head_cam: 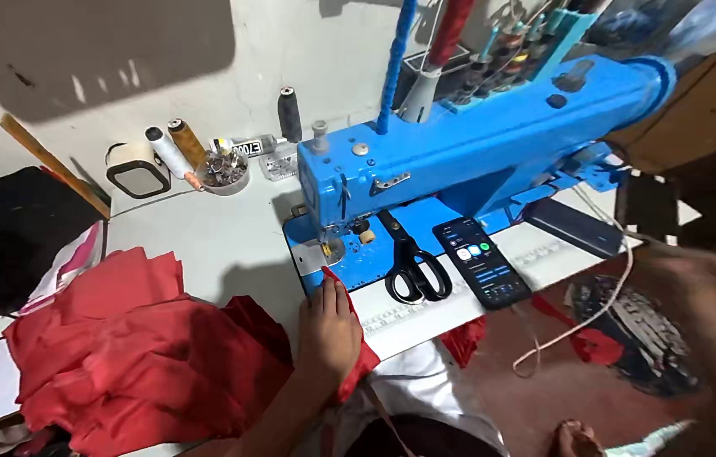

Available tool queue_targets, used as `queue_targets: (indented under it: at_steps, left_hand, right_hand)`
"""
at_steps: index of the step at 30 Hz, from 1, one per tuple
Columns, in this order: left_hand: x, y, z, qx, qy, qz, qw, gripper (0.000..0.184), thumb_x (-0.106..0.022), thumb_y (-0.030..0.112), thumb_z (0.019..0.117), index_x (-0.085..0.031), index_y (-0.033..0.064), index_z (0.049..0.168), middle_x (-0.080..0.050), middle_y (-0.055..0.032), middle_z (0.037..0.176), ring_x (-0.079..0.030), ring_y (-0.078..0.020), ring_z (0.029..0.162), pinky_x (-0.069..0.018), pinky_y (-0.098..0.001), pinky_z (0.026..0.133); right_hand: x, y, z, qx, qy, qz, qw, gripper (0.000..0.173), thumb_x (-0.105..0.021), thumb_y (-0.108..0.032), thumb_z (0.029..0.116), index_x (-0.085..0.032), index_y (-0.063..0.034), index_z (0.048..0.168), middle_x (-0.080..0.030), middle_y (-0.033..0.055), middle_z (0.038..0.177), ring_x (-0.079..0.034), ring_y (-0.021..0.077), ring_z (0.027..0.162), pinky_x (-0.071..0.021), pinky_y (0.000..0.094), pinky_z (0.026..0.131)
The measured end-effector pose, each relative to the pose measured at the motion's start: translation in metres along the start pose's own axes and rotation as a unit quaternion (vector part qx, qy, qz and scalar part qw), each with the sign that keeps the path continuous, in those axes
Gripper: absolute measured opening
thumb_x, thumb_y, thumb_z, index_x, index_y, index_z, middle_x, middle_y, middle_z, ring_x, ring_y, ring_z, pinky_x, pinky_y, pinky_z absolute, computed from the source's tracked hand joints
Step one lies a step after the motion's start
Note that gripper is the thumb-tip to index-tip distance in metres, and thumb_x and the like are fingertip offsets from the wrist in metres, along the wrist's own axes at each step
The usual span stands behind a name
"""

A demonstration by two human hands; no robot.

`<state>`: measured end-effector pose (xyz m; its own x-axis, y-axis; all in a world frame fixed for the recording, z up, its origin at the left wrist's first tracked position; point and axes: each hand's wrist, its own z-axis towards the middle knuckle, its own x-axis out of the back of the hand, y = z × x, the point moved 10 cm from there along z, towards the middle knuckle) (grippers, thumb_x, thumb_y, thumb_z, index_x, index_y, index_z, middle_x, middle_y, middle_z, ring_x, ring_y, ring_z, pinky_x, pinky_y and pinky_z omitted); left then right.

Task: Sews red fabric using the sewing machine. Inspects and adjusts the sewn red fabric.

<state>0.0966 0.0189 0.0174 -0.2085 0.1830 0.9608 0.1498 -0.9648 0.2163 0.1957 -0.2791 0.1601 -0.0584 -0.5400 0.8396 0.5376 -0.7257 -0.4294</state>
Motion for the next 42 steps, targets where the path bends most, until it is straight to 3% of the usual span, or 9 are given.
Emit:
queue_targets:
  at_steps: [2, 4, 7, 10, 21, 26, 29, 35, 42]
  left_hand:
    - [-0.004, 0.001, -0.004, 0.008, 0.020, 0.006, 1.000, 0.052, -0.053, 0.026, 0.0983, -0.058, -0.0037, 0.141, -0.054, -0.0240, 0.148, -0.057, -0.0406, 0.132, -0.0456, -0.0607, 0.101]
    - [-0.008, -0.003, -0.008, -0.003, 0.044, 0.002, 0.999, 0.054, -0.048, 0.030, 0.1007, -0.055, -0.0013, 0.145, -0.051, -0.0214, 0.152, -0.052, -0.0401, 0.138, -0.0398, -0.0654, 0.105]
    - [-0.011, -0.012, -0.011, -0.022, 0.060, -0.029, 0.998, 0.056, -0.045, 0.034, 0.1017, -0.054, 0.0036, 0.147, -0.048, -0.0161, 0.156, -0.045, -0.0392, 0.144, -0.0301, -0.0719, 0.111]
    - [-0.011, -0.019, -0.009, -0.038, 0.058, -0.041, 0.997, 0.056, -0.046, 0.038, 0.1012, -0.056, 0.0063, 0.147, -0.048, -0.0140, 0.156, -0.044, -0.0392, 0.145, -0.0271, -0.0726, 0.113]
    - [-0.013, -0.031, 0.009, -0.043, 0.050, -0.042, 0.997, 0.056, -0.046, 0.038, 0.1007, -0.055, 0.0078, 0.147, -0.047, -0.0100, 0.158, -0.041, -0.0366, 0.148, -0.0254, -0.0707, 0.115]
    - [-0.011, -0.035, 0.016, -0.050, 0.050, -0.061, 0.996, 0.056, -0.050, 0.037, 0.0985, -0.057, 0.0071, 0.145, -0.048, -0.0124, 0.157, -0.042, -0.0389, 0.147, -0.0256, -0.0726, 0.114]
    - [-0.010, -0.033, 0.016, -0.054, 0.058, -0.059, 0.995, 0.055, -0.051, 0.037, 0.0978, -0.058, 0.0070, 0.144, -0.050, -0.0127, 0.156, -0.043, -0.0393, 0.146, -0.0283, -0.0720, 0.113]
    - [-0.010, -0.036, 0.018, -0.048, 0.060, -0.056, 0.995, 0.055, -0.051, 0.038, 0.0979, -0.059, 0.0099, 0.144, -0.050, -0.0114, 0.155, -0.043, -0.0392, 0.146, -0.0284, -0.0705, 0.113]
    - [-0.009, -0.037, 0.022, -0.058, 0.069, -0.054, 0.994, 0.054, -0.049, 0.038, 0.0985, -0.060, 0.0088, 0.143, -0.052, -0.0128, 0.154, -0.043, -0.0384, 0.146, -0.0261, -0.0713, 0.114]
  right_hand:
    - [-0.075, -0.041, 0.013, 0.137, -0.038, 0.052, 0.988, 0.036, -0.050, -0.026, 0.1048, -0.075, -0.0026, 0.116, -0.073, 0.0183, 0.113, -0.070, 0.0344, 0.106, -0.0549, 0.0522, 0.092]
    - [-0.145, -0.086, 0.025, 0.218, -0.096, 0.101, 0.966, 0.032, -0.052, -0.027, 0.1040, -0.077, -0.0148, 0.118, -0.072, 0.0109, 0.122, -0.065, 0.0345, 0.114, -0.0513, 0.0558, 0.096]
    - [-0.213, -0.120, 0.045, 0.269, -0.141, 0.096, 0.948, 0.034, -0.051, -0.018, 0.1020, -0.075, -0.0251, 0.126, -0.068, 0.0143, 0.128, -0.061, 0.0409, 0.120, -0.0470, 0.0630, 0.097]
    - [-0.246, -0.130, 0.061, 0.269, -0.164, 0.067, 0.947, 0.037, -0.053, -0.014, 0.1004, -0.074, -0.0294, 0.128, -0.065, 0.0168, 0.132, -0.058, 0.0433, 0.123, -0.0445, 0.0643, 0.098]
    - [-0.265, -0.129, 0.082, 0.212, -0.182, 0.019, 0.960, 0.043, -0.054, -0.008, 0.0986, -0.072, -0.0312, 0.130, -0.066, 0.0191, 0.133, -0.056, 0.0464, 0.126, -0.0391, 0.0674, 0.103]
    - [-0.256, -0.131, 0.079, 0.261, -0.076, 0.079, 0.959, 0.034, -0.055, -0.013, 0.0972, -0.077, -0.0266, 0.119, -0.071, 0.0160, 0.121, -0.064, 0.0422, 0.114, -0.0453, 0.0644, 0.098]
    - [-0.256, -0.130, 0.077, 0.272, -0.069, 0.080, 0.957, 0.033, -0.056, -0.011, 0.0954, -0.079, -0.0261, 0.114, -0.071, 0.0151, 0.122, -0.064, 0.0416, 0.115, -0.0447, 0.0643, 0.098]
    - [-0.263, -0.129, 0.079, 0.241, -0.098, 0.046, 0.964, 0.040, -0.056, -0.006, 0.0939, -0.077, -0.0283, 0.119, -0.070, 0.0144, 0.125, -0.062, 0.0422, 0.118, -0.0434, 0.0641, 0.101]
    - [-0.260, -0.127, 0.080, 0.234, -0.090, 0.060, 0.966, 0.035, -0.054, -0.012, 0.0976, -0.077, -0.0265, 0.120, -0.070, 0.0142, 0.123, -0.063, 0.0404, 0.117, -0.0454, 0.0611, 0.099]
